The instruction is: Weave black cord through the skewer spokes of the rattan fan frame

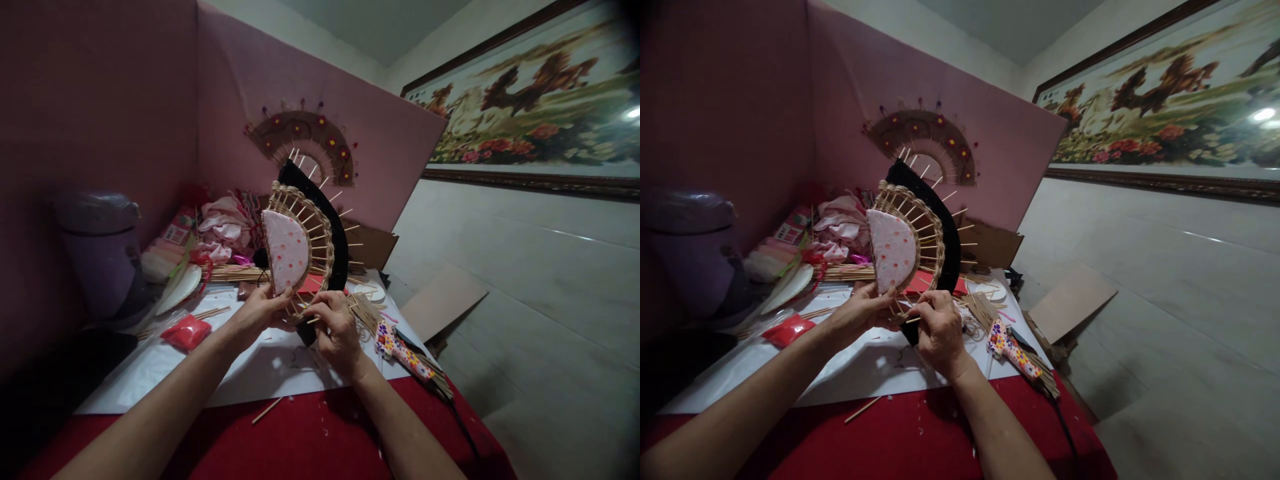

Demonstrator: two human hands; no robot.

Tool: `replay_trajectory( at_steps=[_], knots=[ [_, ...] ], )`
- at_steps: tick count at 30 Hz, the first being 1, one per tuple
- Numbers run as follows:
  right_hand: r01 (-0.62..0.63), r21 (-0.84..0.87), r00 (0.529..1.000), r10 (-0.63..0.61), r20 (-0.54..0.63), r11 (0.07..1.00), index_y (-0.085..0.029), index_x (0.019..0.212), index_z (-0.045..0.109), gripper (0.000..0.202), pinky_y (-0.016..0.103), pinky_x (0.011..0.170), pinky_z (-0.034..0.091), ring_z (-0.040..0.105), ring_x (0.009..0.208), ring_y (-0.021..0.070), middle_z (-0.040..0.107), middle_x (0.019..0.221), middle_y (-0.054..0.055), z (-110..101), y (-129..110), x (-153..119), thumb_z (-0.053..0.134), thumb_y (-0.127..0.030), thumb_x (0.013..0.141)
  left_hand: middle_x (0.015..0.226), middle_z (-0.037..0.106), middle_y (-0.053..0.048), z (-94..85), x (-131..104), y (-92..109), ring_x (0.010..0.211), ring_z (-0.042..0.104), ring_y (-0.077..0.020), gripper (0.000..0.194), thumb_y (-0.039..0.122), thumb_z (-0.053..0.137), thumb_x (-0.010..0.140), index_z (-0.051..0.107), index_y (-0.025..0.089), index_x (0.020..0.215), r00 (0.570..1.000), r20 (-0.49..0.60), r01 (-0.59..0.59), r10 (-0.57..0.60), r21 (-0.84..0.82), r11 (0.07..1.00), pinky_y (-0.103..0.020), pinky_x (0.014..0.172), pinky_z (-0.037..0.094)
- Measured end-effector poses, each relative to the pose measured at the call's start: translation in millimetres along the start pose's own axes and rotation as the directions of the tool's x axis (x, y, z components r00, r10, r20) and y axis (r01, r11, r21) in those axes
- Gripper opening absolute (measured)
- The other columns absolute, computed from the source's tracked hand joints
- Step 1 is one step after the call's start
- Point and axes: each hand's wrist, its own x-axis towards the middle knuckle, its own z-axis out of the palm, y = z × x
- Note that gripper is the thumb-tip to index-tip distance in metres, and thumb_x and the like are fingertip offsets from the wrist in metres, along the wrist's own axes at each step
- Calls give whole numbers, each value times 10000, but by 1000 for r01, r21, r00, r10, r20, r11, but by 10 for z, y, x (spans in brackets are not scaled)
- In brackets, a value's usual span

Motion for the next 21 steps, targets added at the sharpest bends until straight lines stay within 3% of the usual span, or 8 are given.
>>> replay_trajectory(
  at_steps=[6, 14, 21],
  knots=[
    [1, 6, 1000, -1, -30, 1000, -205, 844, 606, 276, 367, 794, 402, 462, 913, 207, 519, 927, 55, -17, -9, -1, 454, -15, 712, 855, 659, -109, 9, -9, -1, 658, 642, -196, 362, 427, 608, 743, 540, 138, 949, 999, 34, -21, 20, 29, 999, -318, 553, 519],
    [27, -18, 965, -31, -259, 999, -185, 933, 547, 309, 384, 808, 405, 487, 901, 205, 535, 929, 60, -55, -68, -19, 444, -7, 703, 875, 643, -91, 41, -40, 52, 657, 592, -153, 357, 421, 602, 745, 590, 142, 968, 989, 69, -142, 133, 146, 979, -303, 567, 524],
    [22, -5, 981, -22, -194, 1000, -205, 821, 624, 291, 359, 731, 425, 504, 856, 203, 540, 893, 54, -44, -64, -66, 450, -11, 692, 817, 650, -77, 100, -46, 54, 662, 599, -163, 349, 425, 633, 714, 614, 144, 920, 985, 57, -167, 160, 141, 976, -292, 543, 523]
  ],
)
